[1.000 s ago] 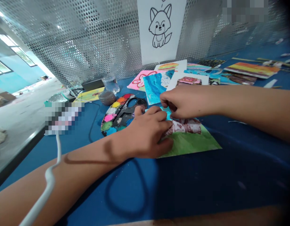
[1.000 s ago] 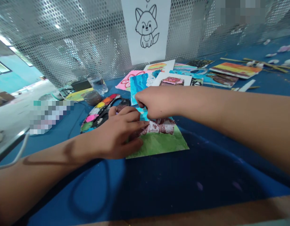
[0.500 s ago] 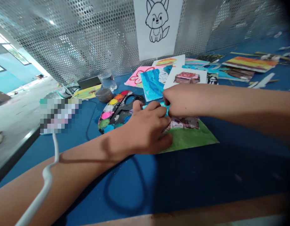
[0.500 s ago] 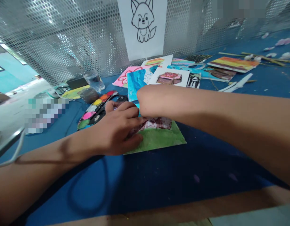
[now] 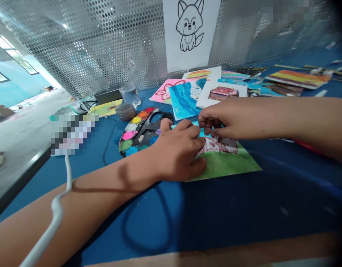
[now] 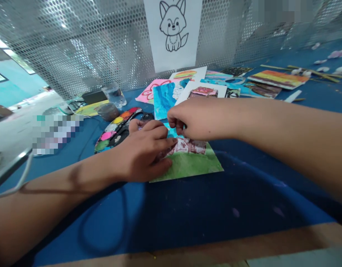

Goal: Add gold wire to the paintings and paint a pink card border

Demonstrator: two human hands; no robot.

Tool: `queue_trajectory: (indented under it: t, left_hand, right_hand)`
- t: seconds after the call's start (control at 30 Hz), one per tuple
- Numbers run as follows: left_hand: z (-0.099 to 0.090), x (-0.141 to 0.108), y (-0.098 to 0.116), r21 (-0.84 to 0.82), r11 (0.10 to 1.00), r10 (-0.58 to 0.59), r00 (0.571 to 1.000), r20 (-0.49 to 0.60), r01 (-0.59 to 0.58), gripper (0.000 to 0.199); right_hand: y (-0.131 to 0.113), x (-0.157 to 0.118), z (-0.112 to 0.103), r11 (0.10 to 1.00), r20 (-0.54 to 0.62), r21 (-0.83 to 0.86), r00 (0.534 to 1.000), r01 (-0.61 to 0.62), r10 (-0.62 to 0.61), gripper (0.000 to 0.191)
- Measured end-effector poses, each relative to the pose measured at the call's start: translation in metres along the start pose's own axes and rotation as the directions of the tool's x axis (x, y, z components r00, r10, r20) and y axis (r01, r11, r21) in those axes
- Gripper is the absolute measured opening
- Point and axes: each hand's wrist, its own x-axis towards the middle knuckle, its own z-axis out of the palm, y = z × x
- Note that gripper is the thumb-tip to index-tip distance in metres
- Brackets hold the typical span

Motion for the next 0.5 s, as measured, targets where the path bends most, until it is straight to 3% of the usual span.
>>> queue_trajectory:
  t: [0.13,0.3,0.5]
  left_hand:
    - [0.0,0.001,0.001,0.007,1.0,-0.011,1.0,0.007,0.011,0.036]
    - [-0.001,0.001,0.004,0.014,0.999,-0.033,0.999,0.028,0.033,0.036]
    - [-0.003,0.002,0.007,0.029,0.998,-0.049,0.998,0.05,0.047,0.038]
  right_hand:
    - [0.004,-0.005,0.007,0.998,-0.045,0.06,0.998,0.035,-0.032,0.011]
    - [0.0,-0.017,0.015,0.976,-0.042,0.211,0.997,-0.058,0.069,0.017]
    - [-0.005,-0.024,0.028,0.992,-0.093,0.125,0.995,-0.012,0.024,0.009]
